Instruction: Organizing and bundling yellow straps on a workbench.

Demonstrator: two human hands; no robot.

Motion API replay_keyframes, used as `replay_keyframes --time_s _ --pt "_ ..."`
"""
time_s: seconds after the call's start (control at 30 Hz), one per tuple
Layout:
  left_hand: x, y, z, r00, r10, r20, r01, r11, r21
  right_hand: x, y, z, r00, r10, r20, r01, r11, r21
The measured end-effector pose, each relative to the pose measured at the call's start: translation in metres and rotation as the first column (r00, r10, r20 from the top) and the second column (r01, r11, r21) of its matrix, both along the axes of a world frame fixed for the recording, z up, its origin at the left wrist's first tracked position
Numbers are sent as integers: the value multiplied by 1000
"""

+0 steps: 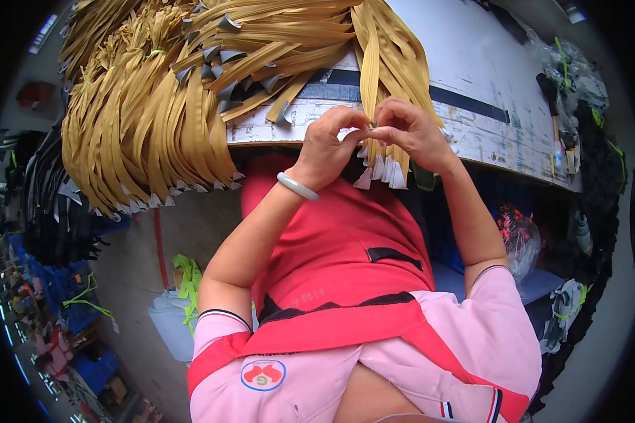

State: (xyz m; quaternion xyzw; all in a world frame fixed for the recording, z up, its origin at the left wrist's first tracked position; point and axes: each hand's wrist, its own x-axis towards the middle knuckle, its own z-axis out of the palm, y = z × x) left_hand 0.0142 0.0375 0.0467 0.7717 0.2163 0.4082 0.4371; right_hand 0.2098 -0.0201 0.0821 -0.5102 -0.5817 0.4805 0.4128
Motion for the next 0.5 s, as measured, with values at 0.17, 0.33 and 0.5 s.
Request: replay_keyframes --time_s 0.17,0.33,0.5 --pt "4 -1 -1 999 -24 43 25 999 -31 -3 -1 2 999 31 38 -30 999 -31" --pt "-8 -5 -13 990 26 139 35 908 -418 -15 7 3 995 -34 98 26 997 75" --pt "-16 15 -25 975 -136 174 214 775 -595 -18 10 -16 987 -116 109 82 959 273"
